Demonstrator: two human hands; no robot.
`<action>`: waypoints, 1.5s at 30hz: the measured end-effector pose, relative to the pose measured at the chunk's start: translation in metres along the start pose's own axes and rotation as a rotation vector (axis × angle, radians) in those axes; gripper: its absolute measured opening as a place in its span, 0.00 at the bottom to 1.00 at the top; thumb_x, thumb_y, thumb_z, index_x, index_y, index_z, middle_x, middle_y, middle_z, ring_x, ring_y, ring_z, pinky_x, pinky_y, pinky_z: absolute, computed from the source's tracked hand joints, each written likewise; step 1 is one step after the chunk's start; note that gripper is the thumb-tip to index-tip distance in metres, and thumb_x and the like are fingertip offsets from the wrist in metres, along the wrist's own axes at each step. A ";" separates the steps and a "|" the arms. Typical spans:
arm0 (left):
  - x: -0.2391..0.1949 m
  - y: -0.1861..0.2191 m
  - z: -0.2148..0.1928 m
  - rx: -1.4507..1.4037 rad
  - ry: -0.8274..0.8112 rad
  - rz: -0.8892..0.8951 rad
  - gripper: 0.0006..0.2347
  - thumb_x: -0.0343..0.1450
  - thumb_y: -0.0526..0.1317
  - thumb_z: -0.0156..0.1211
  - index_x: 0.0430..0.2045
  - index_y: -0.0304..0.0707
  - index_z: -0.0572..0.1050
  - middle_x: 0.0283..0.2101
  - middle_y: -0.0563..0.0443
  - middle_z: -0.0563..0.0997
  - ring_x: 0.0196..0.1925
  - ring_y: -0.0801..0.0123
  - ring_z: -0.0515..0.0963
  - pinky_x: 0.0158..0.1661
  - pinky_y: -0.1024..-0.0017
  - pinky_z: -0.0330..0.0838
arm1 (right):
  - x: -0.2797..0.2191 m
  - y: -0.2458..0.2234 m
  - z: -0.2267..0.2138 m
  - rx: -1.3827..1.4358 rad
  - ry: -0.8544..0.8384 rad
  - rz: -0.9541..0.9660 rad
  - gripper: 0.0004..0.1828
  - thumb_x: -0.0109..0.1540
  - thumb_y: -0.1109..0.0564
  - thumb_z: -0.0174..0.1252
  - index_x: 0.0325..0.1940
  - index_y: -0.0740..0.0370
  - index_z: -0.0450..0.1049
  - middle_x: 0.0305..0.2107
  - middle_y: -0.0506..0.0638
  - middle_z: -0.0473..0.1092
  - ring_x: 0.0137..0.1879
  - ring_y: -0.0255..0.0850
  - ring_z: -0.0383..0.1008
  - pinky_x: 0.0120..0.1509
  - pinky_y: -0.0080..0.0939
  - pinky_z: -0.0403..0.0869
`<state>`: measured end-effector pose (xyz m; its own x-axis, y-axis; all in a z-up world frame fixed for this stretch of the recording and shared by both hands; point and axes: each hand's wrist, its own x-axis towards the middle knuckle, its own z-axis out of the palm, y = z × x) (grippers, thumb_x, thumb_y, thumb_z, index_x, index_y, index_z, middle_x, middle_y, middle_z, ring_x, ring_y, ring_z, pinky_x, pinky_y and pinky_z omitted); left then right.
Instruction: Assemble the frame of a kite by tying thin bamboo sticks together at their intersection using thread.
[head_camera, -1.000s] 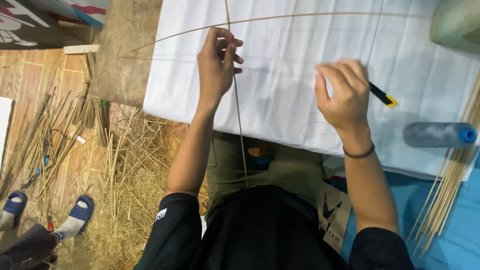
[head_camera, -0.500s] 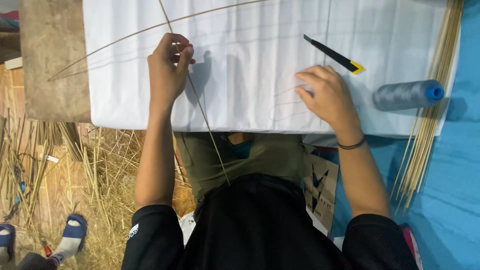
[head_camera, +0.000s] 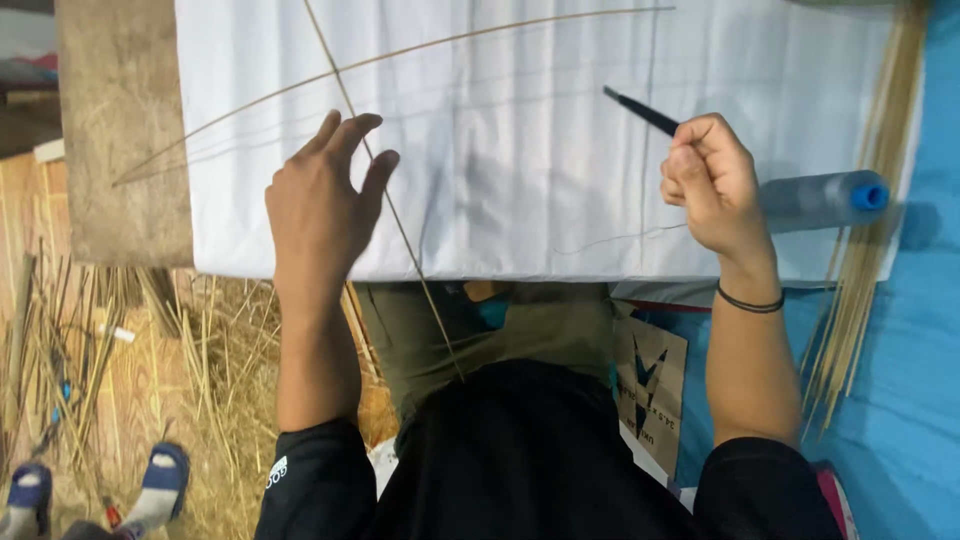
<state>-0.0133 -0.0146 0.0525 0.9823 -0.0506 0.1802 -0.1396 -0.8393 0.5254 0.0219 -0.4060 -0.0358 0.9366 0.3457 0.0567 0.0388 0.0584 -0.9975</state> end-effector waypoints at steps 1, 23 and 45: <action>0.004 0.015 0.001 0.054 -0.002 -0.065 0.13 0.72 0.42 0.71 0.48 0.40 0.80 0.53 0.35 0.81 0.48 0.46 0.84 0.41 0.56 0.79 | 0.001 -0.003 -0.004 0.028 0.020 0.028 0.05 0.77 0.59 0.48 0.49 0.62 0.63 0.27 0.41 0.62 0.28 0.26 0.57 0.37 0.29 0.63; 0.137 0.047 0.183 0.166 0.163 0.732 0.15 0.72 0.41 0.64 0.50 0.36 0.74 0.45 0.48 0.80 0.50 0.60 0.77 0.52 0.57 0.69 | 0.083 0.056 -0.048 -0.363 0.465 -0.130 0.04 0.76 0.60 0.48 0.50 0.64 0.65 0.33 0.44 0.66 0.35 0.30 0.65 0.45 0.35 0.75; 0.006 -0.038 0.047 0.087 0.328 0.135 0.23 0.73 0.44 0.73 0.61 0.37 0.72 0.63 0.43 0.76 0.68 0.55 0.74 0.68 0.56 0.71 | 0.098 0.057 -0.032 -0.221 0.329 0.025 0.07 0.79 0.56 0.54 0.50 0.60 0.67 0.29 0.40 0.64 0.27 0.25 0.55 0.27 0.31 0.58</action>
<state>0.0041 -0.0090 -0.0053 0.8614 0.0007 0.5080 -0.2401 -0.8807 0.4084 0.1276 -0.3990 -0.0888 0.9983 0.0241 0.0522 0.0555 -0.1615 -0.9853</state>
